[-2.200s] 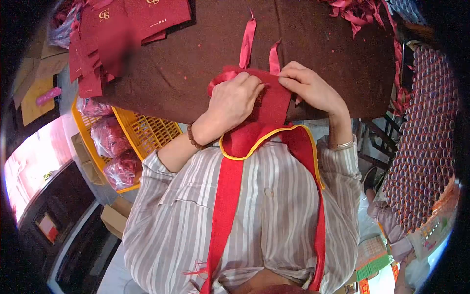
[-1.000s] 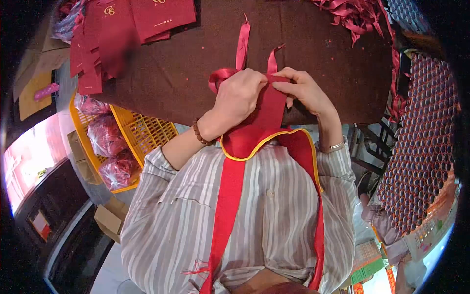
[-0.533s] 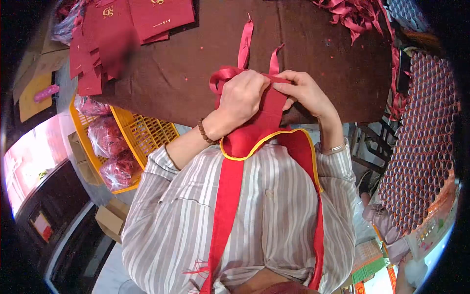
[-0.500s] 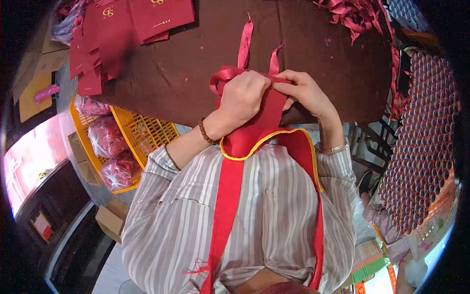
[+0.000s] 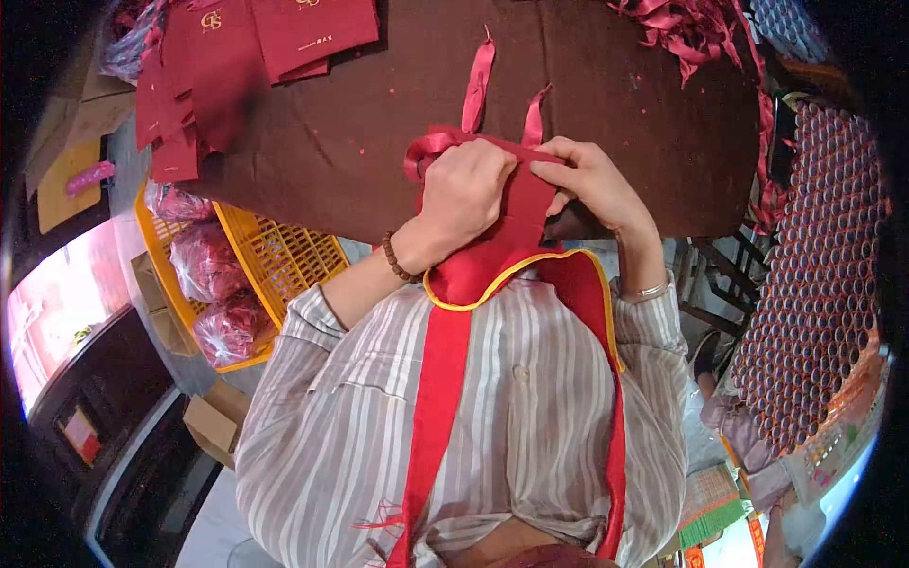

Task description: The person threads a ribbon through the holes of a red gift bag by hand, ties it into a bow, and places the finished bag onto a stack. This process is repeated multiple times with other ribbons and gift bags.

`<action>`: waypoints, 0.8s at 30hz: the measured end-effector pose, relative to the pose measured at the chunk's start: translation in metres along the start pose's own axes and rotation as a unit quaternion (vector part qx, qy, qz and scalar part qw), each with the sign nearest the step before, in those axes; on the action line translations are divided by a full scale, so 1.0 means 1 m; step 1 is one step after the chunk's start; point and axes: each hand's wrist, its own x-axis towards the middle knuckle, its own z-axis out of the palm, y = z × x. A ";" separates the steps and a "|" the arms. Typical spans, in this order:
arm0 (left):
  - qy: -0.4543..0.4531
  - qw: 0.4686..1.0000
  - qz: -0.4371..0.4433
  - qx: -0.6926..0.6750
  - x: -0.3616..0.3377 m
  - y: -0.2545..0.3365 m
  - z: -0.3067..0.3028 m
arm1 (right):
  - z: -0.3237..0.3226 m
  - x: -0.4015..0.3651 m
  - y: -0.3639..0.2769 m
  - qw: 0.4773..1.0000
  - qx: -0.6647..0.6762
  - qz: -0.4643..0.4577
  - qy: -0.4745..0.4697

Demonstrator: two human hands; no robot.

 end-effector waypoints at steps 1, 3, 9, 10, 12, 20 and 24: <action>0.000 1.000 0.000 0.000 -0.001 -0.001 0.001 | 0.000 -0.001 -0.001 1.000 0.002 -0.003 -0.001; 0.000 0.999 0.030 0.012 -0.002 -0.003 0.004 | -0.001 0.001 0.004 1.000 -0.006 -0.002 0.000; 0.021 0.999 0.030 0.037 0.004 -0.001 0.003 | 0.005 -0.001 0.006 0.999 -0.028 -0.027 0.003; 0.003 0.999 0.008 0.051 0.003 0.000 0.002 | 0.007 0.000 0.006 0.999 -0.034 -0.029 0.006; -0.026 0.999 -0.013 0.046 0.000 0.001 0.001 | 0.011 -0.003 0.002 0.999 -0.044 -0.022 0.015; -0.030 0.998 0.010 0.057 0.000 0.003 0.002 | 0.024 -0.012 -0.002 0.989 -0.126 -0.009 0.077; -0.024 1.000 0.009 0.009 0.001 0.001 -0.001 | 0.021 -0.011 0.007 0.989 -0.118 -0.024 0.089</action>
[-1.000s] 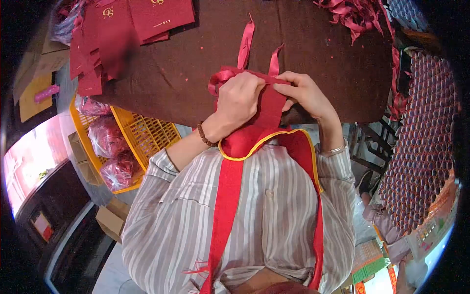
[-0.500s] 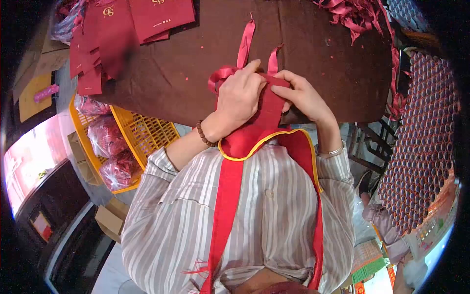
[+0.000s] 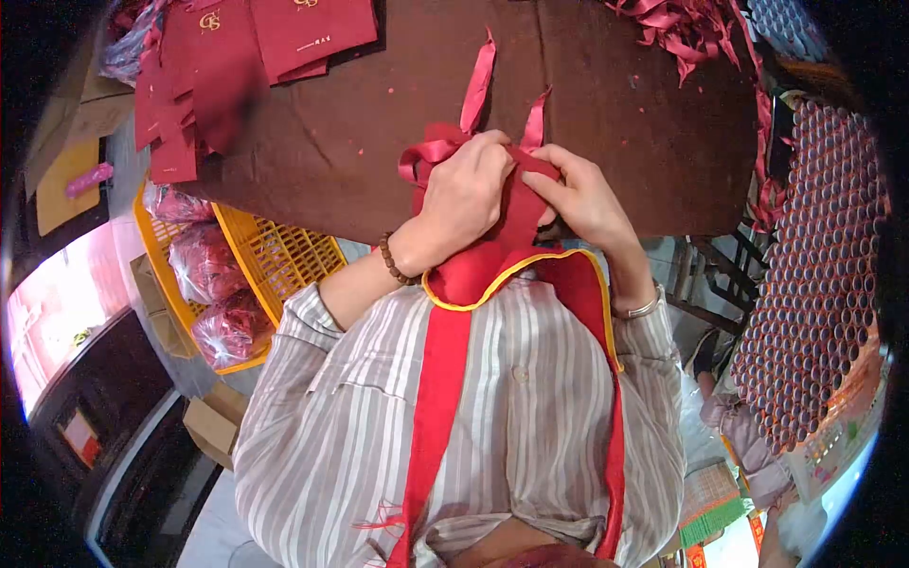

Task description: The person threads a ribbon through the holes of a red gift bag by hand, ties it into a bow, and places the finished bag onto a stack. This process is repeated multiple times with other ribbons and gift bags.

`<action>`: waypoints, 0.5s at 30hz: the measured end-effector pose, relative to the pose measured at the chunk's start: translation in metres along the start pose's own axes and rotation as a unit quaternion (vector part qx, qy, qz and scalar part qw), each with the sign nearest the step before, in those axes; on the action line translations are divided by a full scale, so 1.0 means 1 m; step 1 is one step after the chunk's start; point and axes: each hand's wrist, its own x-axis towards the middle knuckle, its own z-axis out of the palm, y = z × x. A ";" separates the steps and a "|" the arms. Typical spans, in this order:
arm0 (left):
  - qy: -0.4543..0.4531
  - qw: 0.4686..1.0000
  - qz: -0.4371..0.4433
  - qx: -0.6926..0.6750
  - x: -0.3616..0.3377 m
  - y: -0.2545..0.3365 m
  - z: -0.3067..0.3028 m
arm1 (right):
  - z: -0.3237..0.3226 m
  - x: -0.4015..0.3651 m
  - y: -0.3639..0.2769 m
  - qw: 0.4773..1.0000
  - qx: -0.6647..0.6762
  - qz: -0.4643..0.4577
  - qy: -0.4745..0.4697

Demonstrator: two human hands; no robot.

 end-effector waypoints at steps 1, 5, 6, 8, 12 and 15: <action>0.002 1.000 -0.004 -0.025 0.000 -0.001 -0.001 | 0.000 0.000 0.000 1.000 0.013 0.012 -0.001; 0.007 0.999 -0.013 -0.029 -0.001 0.001 -0.002 | -0.003 0.001 -0.005 0.998 0.038 0.039 -0.023; 0.011 0.999 -0.017 -0.030 0.000 0.003 -0.003 | -0.003 -0.001 -0.010 0.996 0.068 0.040 -0.032; 0.016 0.999 -0.021 -0.031 0.001 0.005 -0.002 | -0.005 -0.002 -0.013 0.994 0.096 0.041 -0.040; 0.032 0.998 -0.029 -0.041 0.001 0.007 0.000 | -0.009 -0.001 -0.007 0.988 0.139 0.035 -0.063; 0.033 0.998 -0.025 -0.038 0.001 0.006 0.002 | -0.011 0.002 -0.002 0.986 0.146 0.029 -0.075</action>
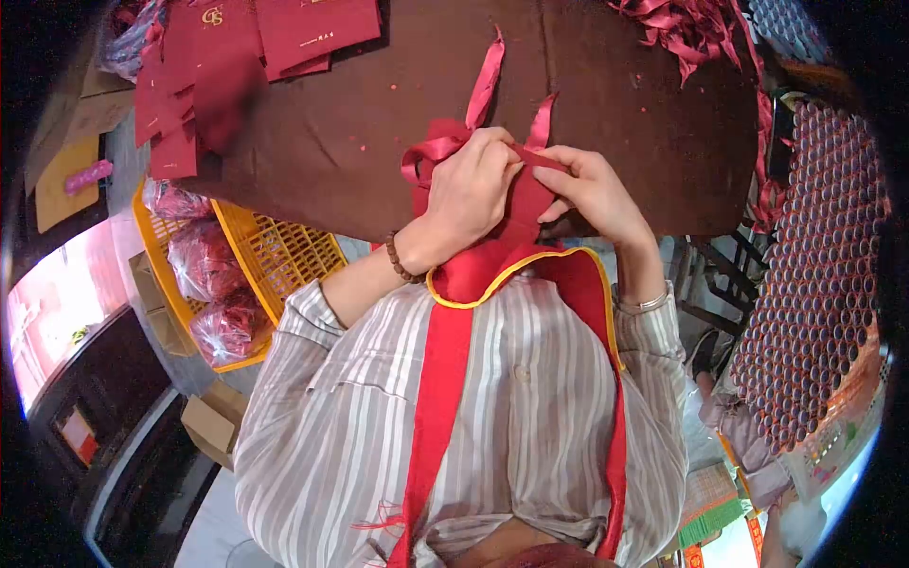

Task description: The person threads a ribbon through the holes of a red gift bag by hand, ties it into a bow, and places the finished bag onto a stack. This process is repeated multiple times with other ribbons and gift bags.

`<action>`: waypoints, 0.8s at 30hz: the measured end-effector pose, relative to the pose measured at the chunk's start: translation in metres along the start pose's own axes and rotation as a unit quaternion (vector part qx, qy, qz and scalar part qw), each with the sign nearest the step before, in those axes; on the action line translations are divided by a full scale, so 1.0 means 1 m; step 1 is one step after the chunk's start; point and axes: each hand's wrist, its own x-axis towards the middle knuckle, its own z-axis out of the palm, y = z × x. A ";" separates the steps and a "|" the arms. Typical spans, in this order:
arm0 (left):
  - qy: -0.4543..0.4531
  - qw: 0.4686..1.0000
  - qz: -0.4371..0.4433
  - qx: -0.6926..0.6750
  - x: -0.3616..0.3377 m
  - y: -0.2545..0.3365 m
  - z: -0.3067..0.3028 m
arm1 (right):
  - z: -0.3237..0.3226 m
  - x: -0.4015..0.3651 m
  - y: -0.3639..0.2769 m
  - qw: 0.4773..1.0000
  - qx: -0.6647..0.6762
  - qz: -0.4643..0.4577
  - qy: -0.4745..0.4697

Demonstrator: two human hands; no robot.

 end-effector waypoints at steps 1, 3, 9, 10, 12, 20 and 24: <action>0.005 1.000 0.005 0.003 0.000 0.000 0.001 | 0.000 0.000 0.001 1.000 -0.010 0.003 -0.001; 0.004 1.000 0.006 0.001 0.001 0.000 0.002 | 0.000 -0.001 -0.001 1.000 -0.014 0.004 0.000; 0.023 0.999 0.038 0.014 0.001 0.000 0.006 | 0.003 -0.002 0.001 1.000 -0.015 -0.011 0.008; 0.022 0.998 0.046 0.022 0.001 0.000 0.006 | 0.004 -0.002 0.002 1.000 -0.021 -0.011 0.015; 0.008 0.999 0.043 0.032 -0.001 -0.001 0.007 | 0.004 -0.002 0.001 0.999 -0.029 -0.011 0.013; -0.027 0.987 0.117 0.109 -0.001 0.004 0.004 | 0.002 -0.005 0.001 0.998 -0.066 0.016 0.012; -0.041 0.985 0.120 0.113 -0.001 0.007 0.003 | 0.002 -0.009 -0.004 0.995 -0.093 0.018 0.006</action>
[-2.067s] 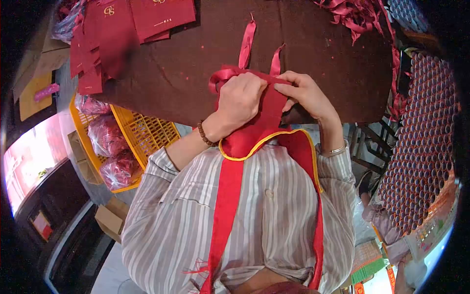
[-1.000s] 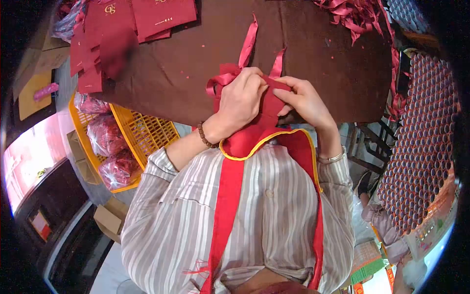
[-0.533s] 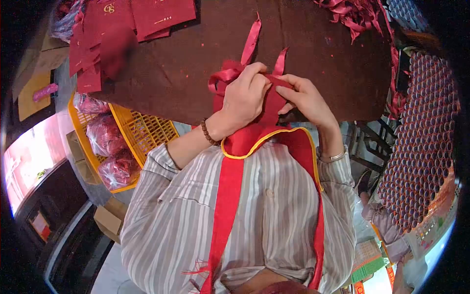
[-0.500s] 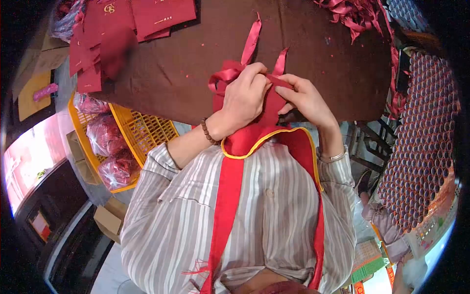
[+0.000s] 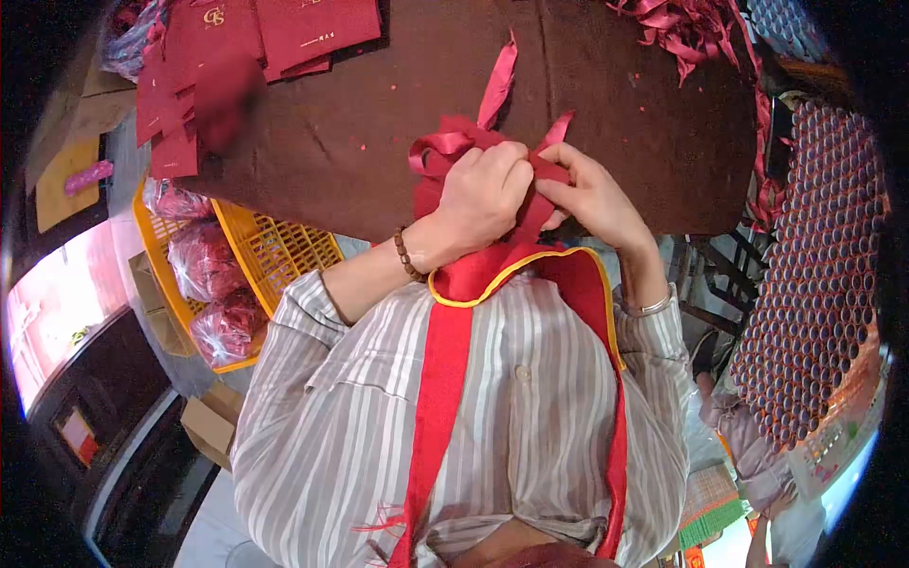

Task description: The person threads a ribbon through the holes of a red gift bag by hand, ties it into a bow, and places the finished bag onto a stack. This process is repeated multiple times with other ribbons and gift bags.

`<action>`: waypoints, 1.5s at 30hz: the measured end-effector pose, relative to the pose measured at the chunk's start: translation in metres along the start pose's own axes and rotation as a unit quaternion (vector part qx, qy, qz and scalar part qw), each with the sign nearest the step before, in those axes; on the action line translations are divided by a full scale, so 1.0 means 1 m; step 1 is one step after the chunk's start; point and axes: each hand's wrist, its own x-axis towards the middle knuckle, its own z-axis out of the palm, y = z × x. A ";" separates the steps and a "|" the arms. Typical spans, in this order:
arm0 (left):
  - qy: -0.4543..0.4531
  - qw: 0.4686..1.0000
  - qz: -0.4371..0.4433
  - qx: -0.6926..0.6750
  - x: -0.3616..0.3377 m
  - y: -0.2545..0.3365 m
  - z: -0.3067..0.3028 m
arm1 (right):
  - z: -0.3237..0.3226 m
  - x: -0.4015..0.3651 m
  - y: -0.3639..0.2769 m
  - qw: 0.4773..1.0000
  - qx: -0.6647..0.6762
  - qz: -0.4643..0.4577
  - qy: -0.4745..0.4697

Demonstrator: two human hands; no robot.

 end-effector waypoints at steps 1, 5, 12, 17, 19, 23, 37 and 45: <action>0.005 1.000 0.005 0.004 0.000 0.000 0.001 | 0.000 -0.001 -0.003 1.000 -0.015 0.011 -0.006; 0.009 1.000 0.016 0.015 -0.001 0.000 0.003 | -0.001 0.001 0.001 0.999 -0.031 -0.013 -0.005; 0.004 1.000 0.020 0.020 0.000 0.001 -0.003 | 0.002 -0.003 -0.002 1.000 -0.018 -0.019 -0.005; 0.030 0.997 -0.049 -0.057 -0.004 -0.002 0.000 | 0.004 -0.007 -0.006 1.000 0.007 -0.019 -0.013; 0.009 0.996 -0.058 -0.071 -0.004 -0.002 -0.003 | 0.003 -0.007 -0.006 0.999 0.030 -0.013 -0.019; 0.017 0.994 -0.075 -0.074 -0.002 -0.002 -0.006 | 0.005 -0.001 0.006 0.998 0.051 -0.035 0.011; 0.044 0.998 -0.045 0.004 -0.005 0.006 -0.002 | 0.023 -0.010 0.008 0.988 -0.002 -0.088 0.125; 0.014 1.000 0.003 0.028 0.000 0.003 -0.021 | 0.022 -0.014 0.005 0.988 -0.001 -0.084 0.131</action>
